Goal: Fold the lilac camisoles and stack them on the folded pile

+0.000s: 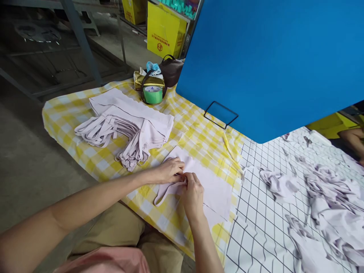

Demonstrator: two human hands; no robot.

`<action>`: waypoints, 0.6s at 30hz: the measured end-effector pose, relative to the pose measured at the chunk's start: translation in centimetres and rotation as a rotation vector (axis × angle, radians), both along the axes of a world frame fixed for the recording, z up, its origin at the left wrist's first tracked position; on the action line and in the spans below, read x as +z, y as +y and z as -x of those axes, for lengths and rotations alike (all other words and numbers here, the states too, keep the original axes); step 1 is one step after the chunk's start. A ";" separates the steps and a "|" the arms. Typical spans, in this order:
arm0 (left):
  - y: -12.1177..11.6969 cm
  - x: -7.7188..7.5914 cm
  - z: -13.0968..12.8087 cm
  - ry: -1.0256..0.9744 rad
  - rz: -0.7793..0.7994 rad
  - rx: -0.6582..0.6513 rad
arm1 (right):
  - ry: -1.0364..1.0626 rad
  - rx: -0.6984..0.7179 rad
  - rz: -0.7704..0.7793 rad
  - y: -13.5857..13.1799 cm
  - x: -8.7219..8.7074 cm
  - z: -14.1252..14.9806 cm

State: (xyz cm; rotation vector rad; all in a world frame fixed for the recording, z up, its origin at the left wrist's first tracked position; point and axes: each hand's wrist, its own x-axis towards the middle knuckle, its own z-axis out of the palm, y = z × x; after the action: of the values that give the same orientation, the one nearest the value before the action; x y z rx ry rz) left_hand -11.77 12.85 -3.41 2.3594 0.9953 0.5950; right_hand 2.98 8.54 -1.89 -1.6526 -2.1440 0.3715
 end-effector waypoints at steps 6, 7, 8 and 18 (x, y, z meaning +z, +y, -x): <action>-0.2 0.5 0.8 -0.021 0.044 -0.071 | 0.532 -0.298 0.329 -2.3 0.2 0.2; -0.3 0.5 1.0 -0.023 0.042 -0.083 | 0.665 -0.310 0.395 -2.7 0.3 0.4; -0.4 0.6 1.1 -0.020 0.039 -0.089 | 0.801 -0.320 0.452 -3.1 0.4 0.5; -1.8 0.8 2.5 0.036 0.076 -0.133 | 1.377 -0.265 0.613 -8.9 2.1 1.9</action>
State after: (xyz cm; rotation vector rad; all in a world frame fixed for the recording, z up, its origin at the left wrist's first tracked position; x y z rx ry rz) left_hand -14.22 11.09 -2.59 2.3541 0.8532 0.4571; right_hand 1.10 -0.36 0.22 -1.2039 -0.7804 1.5978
